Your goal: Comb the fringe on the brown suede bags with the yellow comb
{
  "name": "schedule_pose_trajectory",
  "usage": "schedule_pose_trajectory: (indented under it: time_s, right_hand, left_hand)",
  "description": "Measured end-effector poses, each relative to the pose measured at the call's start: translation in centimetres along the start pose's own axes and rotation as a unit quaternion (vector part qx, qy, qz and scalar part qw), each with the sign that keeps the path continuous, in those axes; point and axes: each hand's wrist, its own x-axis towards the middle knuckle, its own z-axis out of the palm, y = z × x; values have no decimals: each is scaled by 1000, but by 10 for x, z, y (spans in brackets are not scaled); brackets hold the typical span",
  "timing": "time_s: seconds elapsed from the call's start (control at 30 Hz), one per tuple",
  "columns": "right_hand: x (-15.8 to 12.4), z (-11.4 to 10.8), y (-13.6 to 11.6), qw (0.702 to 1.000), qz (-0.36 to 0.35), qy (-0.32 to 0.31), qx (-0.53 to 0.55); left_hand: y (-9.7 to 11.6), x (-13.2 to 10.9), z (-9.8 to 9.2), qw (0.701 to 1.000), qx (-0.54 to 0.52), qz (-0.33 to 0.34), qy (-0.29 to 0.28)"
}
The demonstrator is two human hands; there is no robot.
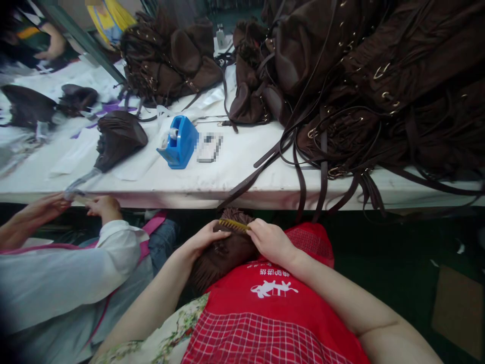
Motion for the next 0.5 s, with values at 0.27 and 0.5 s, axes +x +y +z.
schedule_pose_trajectory:
  time_s: [0.27,0.5]
  right_hand:
    - [-3,30,6,982,-101,-9,-159]
    - [18,38,37,985,88,-14,-148]
  left_hand:
    - [-16,-2,7,967,-232,-52,-92]
    - [-15,-6,16,971,-217,-53,-87]
